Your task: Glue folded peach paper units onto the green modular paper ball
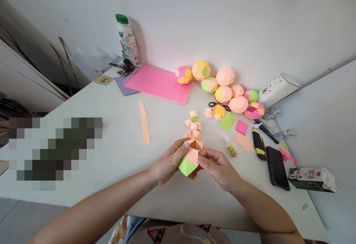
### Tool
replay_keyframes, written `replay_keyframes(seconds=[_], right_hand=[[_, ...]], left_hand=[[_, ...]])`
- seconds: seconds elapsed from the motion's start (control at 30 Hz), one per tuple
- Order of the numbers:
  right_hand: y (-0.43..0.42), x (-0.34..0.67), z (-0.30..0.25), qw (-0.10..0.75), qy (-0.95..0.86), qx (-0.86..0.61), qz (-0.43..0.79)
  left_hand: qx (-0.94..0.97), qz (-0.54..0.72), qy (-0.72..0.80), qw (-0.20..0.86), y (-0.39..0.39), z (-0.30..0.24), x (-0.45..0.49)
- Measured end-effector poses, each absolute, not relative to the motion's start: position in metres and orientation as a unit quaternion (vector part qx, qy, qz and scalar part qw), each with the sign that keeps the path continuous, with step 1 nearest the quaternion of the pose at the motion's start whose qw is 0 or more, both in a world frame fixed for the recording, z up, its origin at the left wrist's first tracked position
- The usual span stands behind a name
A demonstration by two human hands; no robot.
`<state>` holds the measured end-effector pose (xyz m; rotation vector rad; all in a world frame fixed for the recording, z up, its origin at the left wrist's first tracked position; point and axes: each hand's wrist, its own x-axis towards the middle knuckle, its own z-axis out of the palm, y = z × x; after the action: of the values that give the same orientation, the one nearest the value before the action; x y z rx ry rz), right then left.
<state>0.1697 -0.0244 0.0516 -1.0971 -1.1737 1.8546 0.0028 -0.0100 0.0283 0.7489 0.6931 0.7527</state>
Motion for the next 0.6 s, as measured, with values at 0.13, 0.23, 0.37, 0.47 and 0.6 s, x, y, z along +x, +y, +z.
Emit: replay_keyframes(seconds=[0.13,0.23,0.37,0.47,0.6], right_hand=[[-0.022,0.172,0.052,0.340,-0.406,-0.406,0.745],[-0.020,0.174,0.053,0.357,-0.383,-0.390,0.758],[-0.020,0.174,0.055,0.374,-0.371,-0.395,0.753],[-0.022,0.173,0.054,0.378,-0.366,-0.398,0.751],[-0.023,0.172,0.052,0.387,-0.363,-0.403,0.746]], left_hand=[[0.379,0.340,0.339,0.791,-0.012,0.021,-0.003],[0.472,0.342,0.316,0.749,-0.014,0.017,-0.007],[0.539,0.359,0.262,0.715,-0.016,0.017,-0.007],[0.545,0.368,0.250,0.710,-0.017,0.018,-0.005],[0.534,0.364,0.240,0.725,-0.017,0.018,-0.004]])
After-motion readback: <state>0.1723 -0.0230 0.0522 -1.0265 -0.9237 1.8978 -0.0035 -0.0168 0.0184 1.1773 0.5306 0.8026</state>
